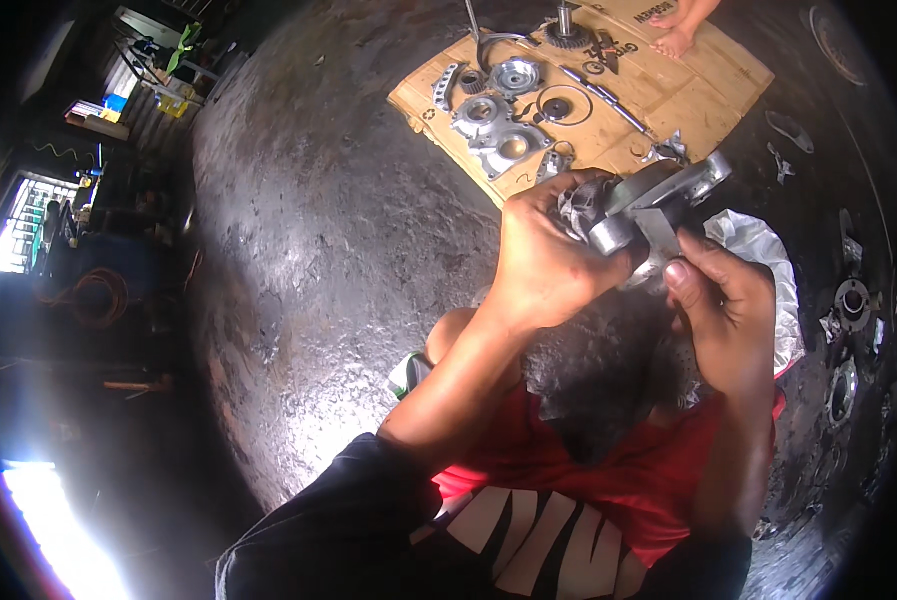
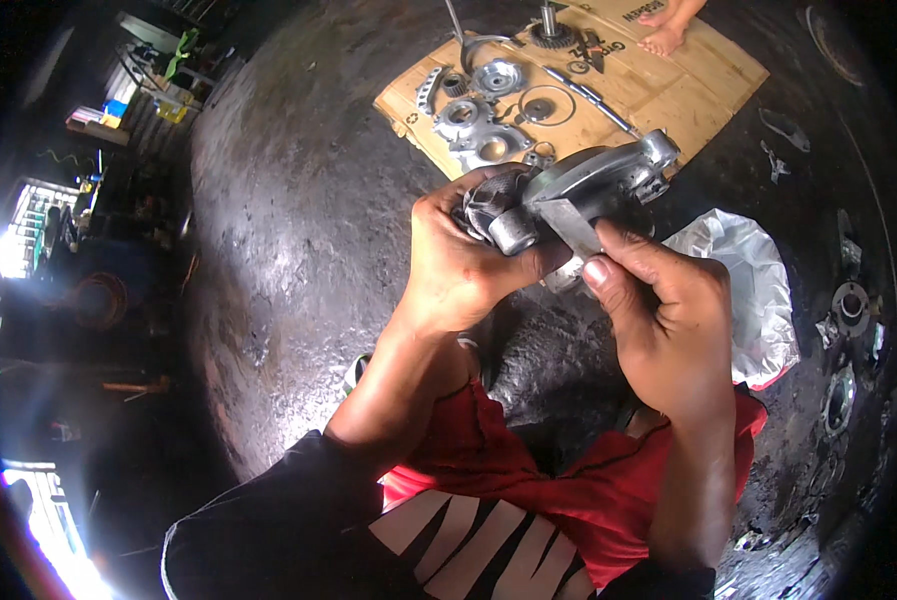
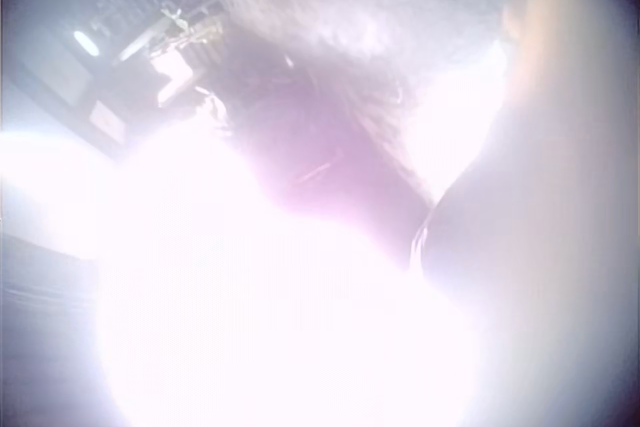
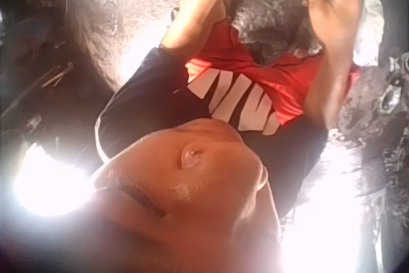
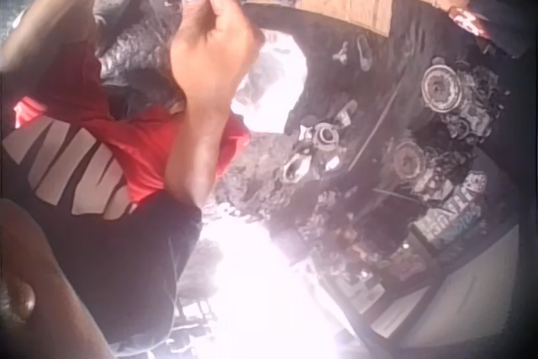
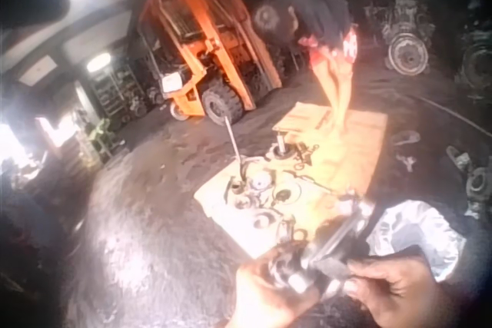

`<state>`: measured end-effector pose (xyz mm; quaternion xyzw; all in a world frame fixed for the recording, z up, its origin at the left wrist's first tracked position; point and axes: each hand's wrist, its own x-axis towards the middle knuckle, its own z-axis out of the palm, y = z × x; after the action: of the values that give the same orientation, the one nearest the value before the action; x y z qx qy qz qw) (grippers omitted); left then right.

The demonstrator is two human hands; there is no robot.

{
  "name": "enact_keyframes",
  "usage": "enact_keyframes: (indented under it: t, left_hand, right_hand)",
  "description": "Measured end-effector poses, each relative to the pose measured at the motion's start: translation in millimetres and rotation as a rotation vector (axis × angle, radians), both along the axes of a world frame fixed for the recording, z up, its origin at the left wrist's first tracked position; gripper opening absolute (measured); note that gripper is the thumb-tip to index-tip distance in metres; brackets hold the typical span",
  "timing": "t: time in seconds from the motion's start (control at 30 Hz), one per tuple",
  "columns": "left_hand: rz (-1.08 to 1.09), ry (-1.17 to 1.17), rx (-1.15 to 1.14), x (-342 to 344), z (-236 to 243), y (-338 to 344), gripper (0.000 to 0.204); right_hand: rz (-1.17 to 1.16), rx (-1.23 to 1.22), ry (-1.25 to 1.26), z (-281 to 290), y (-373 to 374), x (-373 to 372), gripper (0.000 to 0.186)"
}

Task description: Cleaning or scraping a mechanical housing using a small blade.

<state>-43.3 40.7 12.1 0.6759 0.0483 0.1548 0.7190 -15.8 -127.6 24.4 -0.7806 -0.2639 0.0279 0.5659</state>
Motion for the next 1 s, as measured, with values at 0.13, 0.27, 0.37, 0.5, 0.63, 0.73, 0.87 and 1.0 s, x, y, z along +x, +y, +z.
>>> enact_keyframes:
  t: [0.13, 0.27, 0.37, 0.5, 0.63, 0.73, 0.87, 1.0]
  left_hand:
    - [-0.048, 0.036, 0.101, -1.1, -1.9, 3.1, 0.043]
    - [-0.07, 0.021, 0.046, -1.9, -1.8, 3.1, 0.04]
    - [-0.073, 0.017, 0.065, -2.0, -2.0, 2.0, 0.04]
    - [-0.07, 0.008, 0.044, -2.8, -3.2, 1.8, 0.039]
    - [-0.08, 0.02, 0.042, -2.5, -2.8, 0.4, 0.037]
    - [-0.073, 0.003, 0.023, -0.5, -3.2, -2.5, 0.037]
    - [-0.05, -0.016, 0.071, 0.7, -6.1, -1.0, 0.037]
    - [-0.046, -0.006, 0.056, -1.4, -5.5, -1.1, 0.04]
  right_hand:
    - [-0.014, 0.012, 0.058, 2.2, -0.2, -0.3, 0.023]
    - [-0.018, -0.005, 0.354, 9.7, 0.2, 3.4, 0.025]
    - [0.063, -0.003, 0.102, 3.1, -1.4, 1.9, 0.027]
    - [0.017, 0.086, 0.377, 8.5, 1.8, 1.4, 0.028]
    - [0.058, 0.046, 0.321, 10.6, -0.8, 2.6, 0.028]
    - [0.044, 0.034, 0.266, 3.2, -2.0, 4.5, 0.027]
    - [0.115, 0.01, 0.228, 7.3, -6.0, 5.3, 0.026]
    - [-0.039, 0.091, 0.309, 12.8, -3.2, 0.2, 0.025]
